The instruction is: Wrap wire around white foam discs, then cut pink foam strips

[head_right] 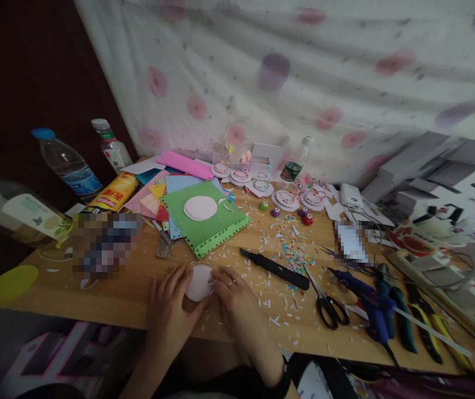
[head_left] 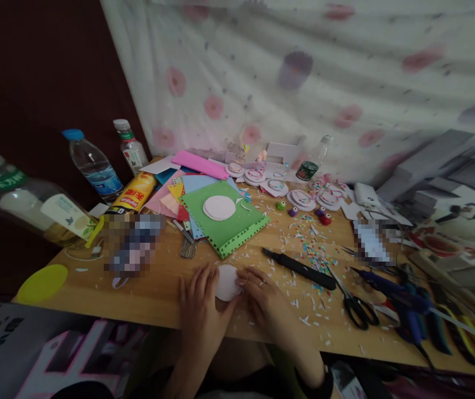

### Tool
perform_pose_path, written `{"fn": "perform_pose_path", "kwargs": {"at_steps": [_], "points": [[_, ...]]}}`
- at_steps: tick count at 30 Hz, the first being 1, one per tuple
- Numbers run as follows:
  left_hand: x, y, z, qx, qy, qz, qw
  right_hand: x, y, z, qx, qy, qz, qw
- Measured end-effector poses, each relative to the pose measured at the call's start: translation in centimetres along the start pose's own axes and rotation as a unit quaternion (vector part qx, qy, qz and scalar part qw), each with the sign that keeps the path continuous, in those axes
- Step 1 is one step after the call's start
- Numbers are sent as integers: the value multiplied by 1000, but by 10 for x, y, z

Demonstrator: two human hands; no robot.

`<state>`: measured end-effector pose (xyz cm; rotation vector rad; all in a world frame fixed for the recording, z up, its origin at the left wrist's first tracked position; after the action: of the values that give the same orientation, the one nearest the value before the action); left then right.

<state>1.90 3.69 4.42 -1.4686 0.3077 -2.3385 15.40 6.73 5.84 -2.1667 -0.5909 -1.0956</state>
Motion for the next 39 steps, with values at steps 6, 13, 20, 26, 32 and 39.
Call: {"fn": "perform_pose_path", "kwargs": {"at_steps": [6,13,20,26,32,39], "points": [[-1,-1,-11,-28,60,-18,998,-1,0,1,-5,-54,14,998],[-3,0,-15,-57,48,-21,997,1,0,-2,-13,-44,46,998],[-6,1,-17,-65,41,-19,997,-2,0,-3,-11,-45,46,998],[-5,2,-16,-60,46,-14,997,-4,3,-4,-15,-45,52,998],[-4,2,-15,-60,49,0,997,-8,5,-3,4,-15,26,1000],[-2,0,-24,-46,53,-22,997,-14,10,3,-31,24,-14,999]]}}
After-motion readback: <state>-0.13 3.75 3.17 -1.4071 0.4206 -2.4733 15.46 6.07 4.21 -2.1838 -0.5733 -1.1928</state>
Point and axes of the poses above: each hand's wrist, its own y-axis away from the middle knuckle, its own x-axis out of the back of the hand, z = x × y, the point moved 8 cm from there along -y, towards the middle knuckle, and after that the axes turned 6 degrees about x, right-handed, at the moved point
